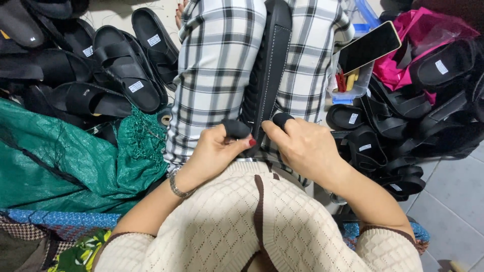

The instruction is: The person hand-stitches the sole of a black shoe using an awl and thread while sitting on the floor.

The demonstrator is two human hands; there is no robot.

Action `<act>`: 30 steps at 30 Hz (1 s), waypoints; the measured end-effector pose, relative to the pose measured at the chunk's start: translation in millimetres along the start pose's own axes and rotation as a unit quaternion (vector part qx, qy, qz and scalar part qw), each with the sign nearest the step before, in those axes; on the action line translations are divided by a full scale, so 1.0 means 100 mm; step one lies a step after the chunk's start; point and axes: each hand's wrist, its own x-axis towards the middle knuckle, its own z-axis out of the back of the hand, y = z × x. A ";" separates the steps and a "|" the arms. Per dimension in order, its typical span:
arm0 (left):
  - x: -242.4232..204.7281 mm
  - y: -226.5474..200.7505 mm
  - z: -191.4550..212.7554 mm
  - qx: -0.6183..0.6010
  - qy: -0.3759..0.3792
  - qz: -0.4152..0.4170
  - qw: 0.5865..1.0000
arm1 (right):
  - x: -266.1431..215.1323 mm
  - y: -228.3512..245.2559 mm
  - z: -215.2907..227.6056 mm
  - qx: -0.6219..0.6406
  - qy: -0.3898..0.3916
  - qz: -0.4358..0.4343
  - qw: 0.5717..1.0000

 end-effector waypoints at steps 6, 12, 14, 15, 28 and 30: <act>-0.04 -0.02 0.05 0.219 0.042 -0.222 0.949 | 0.00 0.01 -0.03 0.000 -0.011 -0.005 1.000; -0.04 0.07 0.03 0.021 0.026 -0.060 0.998 | -0.04 0.02 -0.03 0.004 -0.006 -0.016 1.000; 0.01 0.17 0.08 -0.028 -0.018 0.011 0.999 | -0.02 0.01 -0.03 0.008 -0.005 -0.003 1.000; 0.01 0.16 0.08 -0.028 -0.019 0.010 0.999 | -0.02 0.02 -0.03 0.008 -0.007 -0.002 1.000; 0.01 0.29 -0.03 0.346 -0.016 -0.328 0.879 | -0.11 0.04 0.76 -0.026 0.141 -0.087 0.986; -0.03 0.08 0.00 0.331 0.012 -0.290 0.898 | -0.20 -0.07 0.93 -0.021 0.209 -0.139 0.968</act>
